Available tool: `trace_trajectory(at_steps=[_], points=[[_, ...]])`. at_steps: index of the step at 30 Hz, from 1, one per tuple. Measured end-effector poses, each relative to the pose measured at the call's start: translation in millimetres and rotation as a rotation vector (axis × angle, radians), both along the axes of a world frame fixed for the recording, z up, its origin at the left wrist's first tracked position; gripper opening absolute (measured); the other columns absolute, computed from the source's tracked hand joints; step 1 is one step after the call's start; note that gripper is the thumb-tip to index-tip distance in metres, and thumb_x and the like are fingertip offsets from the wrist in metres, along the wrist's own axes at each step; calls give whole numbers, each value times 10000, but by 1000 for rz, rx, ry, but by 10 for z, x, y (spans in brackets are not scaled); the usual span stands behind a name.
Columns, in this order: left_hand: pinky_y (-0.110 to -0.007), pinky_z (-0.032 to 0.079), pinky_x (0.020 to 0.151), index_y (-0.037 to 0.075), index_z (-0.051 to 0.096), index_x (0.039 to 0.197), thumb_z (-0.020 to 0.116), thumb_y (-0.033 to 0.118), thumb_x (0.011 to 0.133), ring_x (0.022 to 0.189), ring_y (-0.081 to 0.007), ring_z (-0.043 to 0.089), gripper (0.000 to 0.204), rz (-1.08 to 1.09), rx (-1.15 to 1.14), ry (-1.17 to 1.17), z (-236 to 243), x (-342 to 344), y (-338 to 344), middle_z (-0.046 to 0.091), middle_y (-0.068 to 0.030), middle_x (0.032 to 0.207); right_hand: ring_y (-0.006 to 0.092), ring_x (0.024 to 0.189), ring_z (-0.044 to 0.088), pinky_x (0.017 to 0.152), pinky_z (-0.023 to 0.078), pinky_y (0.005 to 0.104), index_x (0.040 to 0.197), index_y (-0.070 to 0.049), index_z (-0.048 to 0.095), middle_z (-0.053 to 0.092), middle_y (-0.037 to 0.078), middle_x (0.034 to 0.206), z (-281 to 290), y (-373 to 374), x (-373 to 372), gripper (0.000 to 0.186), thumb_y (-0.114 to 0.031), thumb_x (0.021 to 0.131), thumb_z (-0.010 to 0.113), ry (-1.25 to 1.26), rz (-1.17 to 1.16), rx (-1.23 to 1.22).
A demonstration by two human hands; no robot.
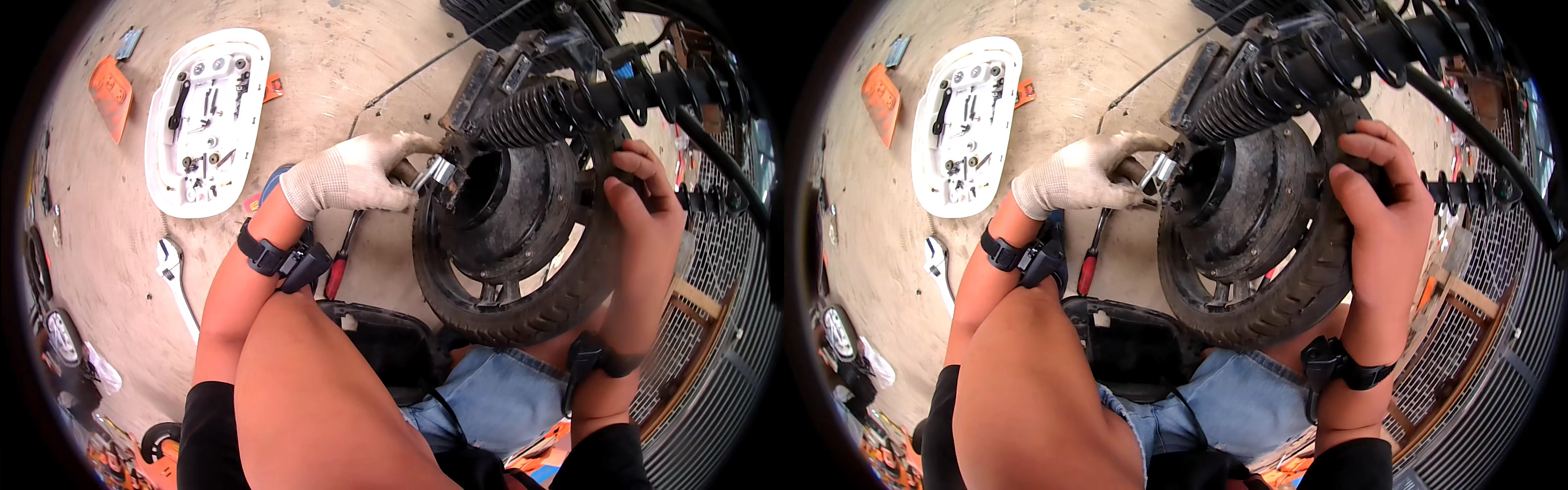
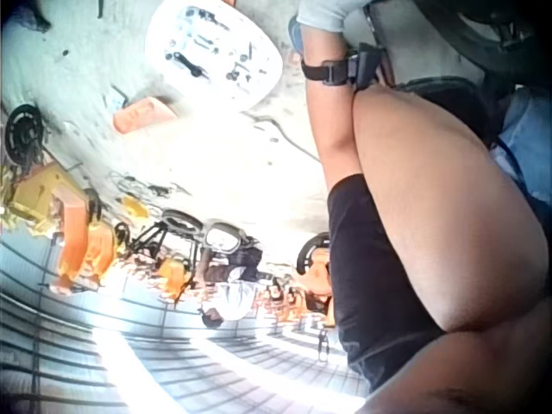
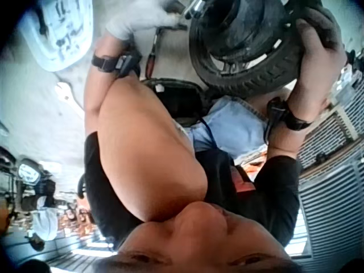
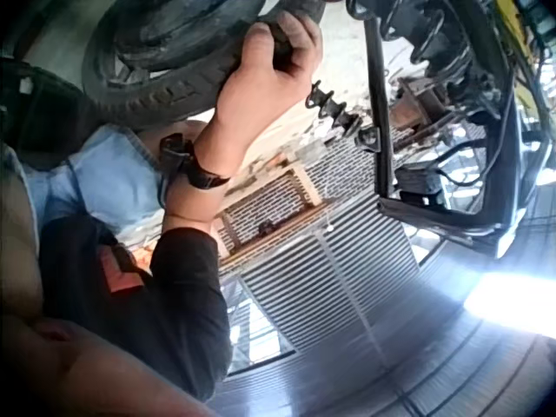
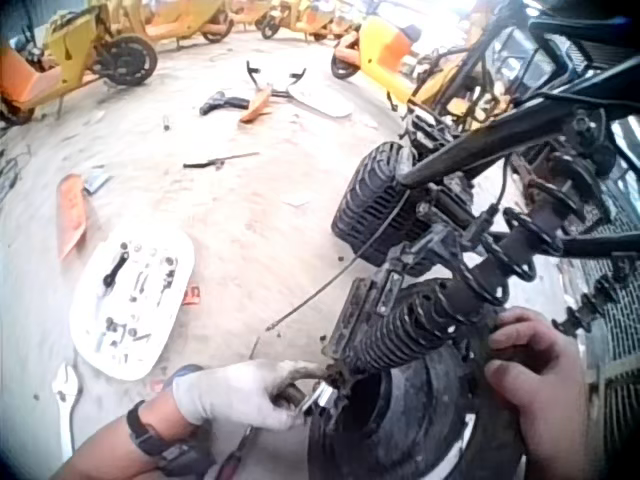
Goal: The person is sitting on the floor in a workshop, using a ratchet to loosen a bolt on the rear wheel of a small vehicle. They then use their hands to remove a metal bracket from the wheel hub area.
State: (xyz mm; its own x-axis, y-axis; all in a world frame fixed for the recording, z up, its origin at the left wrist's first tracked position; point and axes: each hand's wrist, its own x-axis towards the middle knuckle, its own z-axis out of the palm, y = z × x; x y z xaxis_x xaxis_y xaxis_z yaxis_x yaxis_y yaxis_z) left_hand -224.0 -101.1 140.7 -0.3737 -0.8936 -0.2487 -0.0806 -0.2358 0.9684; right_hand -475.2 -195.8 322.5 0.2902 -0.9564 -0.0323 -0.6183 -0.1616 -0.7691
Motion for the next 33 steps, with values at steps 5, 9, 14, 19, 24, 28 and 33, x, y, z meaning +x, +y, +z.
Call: trace_trajectory(at_steps=[5,9,14,19,24,28,33], points=[[-277,559,726,-1,500,1318,676,129,782,753,-130,668,578,105,77,-68,217,-31,-11,708,-112,866,160,1091,570,977,420,272,1031,20,686,604,61,1259,1,-2,-30,227,-16,807,665,-9,-33,15],[-291,545,794,4,446,1335,604,39,826,892,-150,665,534,184,125,204,71,37,16,700,-126,978,160,1080,577,969,428,272,1030,22,683,604,57,1252,-9,-6,-51,226,-15,808,662,6,-22,-12],[-302,553,806,-13,542,1170,565,78,891,887,-171,674,295,366,193,208,-234,109,57,688,-116,944,175,1109,565,1000,406,283,1028,33,674,598,62,1249,3,9,2,224,-8,809,650,22,4,-12],[-274,552,766,-25,606,1075,584,166,949,841,-152,683,229,309,217,245,-208,37,7,681,-99,890,184,1155,543,1022,381,290,1013,35,663,593,71,1247,-24,-11,-41,219,-1,797,651,30,-22,-5],[-297,526,781,-3,612,1119,617,164,922,835,-155,645,258,167,159,243,-226,-15,-23,675,-76,911,184,1158,538,1017,383,294,1015,31,661,586,73,1277,-45,-29,-89,222,8,795,647,21,-62,21],[-325,524,831,89,587,1206,662,137,809,894,-179,650,407,71,-169,28,-106,7,19,670,-76,1019,182,1149,543,1003,398,296,1014,25,664,577,74,1299,-38,-38,-133,224,20,792,635,21,-57,17],[-386,534,828,98,592,1190,668,137,800,912,-270,660,399,130,-404,-166,-114,-88,21,643,-114,1045,171,1123,548,981,409,294,1010,27,670,572,73,1305,-29,-29,-81,223,20,790,632,48,-40,26]])
